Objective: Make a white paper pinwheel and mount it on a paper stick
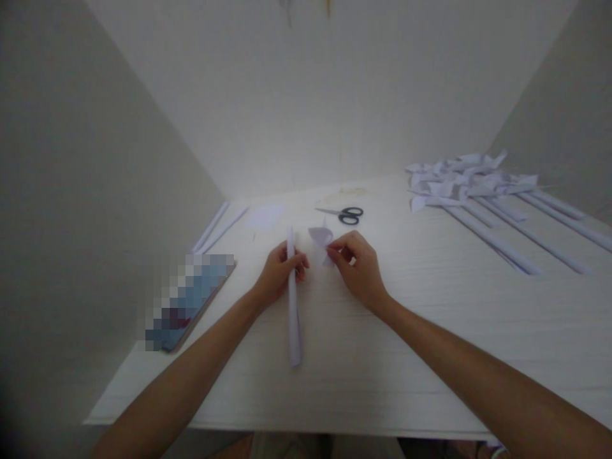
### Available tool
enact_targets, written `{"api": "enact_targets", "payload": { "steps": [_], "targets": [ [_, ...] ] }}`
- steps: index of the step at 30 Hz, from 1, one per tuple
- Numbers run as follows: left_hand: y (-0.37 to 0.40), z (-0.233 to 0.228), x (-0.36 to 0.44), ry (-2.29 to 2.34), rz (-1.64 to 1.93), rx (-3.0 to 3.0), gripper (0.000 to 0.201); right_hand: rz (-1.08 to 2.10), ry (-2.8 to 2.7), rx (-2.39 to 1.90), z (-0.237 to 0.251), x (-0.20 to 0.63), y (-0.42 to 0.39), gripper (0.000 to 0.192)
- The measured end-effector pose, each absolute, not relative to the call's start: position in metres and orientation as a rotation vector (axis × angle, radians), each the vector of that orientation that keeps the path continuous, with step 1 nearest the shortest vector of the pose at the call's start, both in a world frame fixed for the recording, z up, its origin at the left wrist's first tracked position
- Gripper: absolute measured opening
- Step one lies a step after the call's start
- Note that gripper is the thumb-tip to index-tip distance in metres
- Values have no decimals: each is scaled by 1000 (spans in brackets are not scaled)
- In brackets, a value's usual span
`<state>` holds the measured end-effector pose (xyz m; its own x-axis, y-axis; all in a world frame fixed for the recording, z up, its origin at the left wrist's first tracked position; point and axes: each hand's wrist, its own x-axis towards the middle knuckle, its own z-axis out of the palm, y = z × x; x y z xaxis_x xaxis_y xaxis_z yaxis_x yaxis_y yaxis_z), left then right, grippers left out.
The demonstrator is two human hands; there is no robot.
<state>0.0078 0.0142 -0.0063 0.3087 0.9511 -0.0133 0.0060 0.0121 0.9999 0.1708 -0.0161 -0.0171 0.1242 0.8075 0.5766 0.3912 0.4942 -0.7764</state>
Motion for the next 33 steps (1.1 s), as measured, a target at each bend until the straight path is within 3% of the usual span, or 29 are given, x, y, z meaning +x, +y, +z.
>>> {"api": "enact_targets", "payload": {
  "steps": [18, 33],
  "targets": [
    [14, -4, 9, 957, 950, 1331, 30, 422, -1490, -1106, -15, 170, -17, 6],
    [12, -1, 10, 904, 963, 1308, 21, 425, -1491, -1102, -16, 170, -16, 5]
  ]
}}
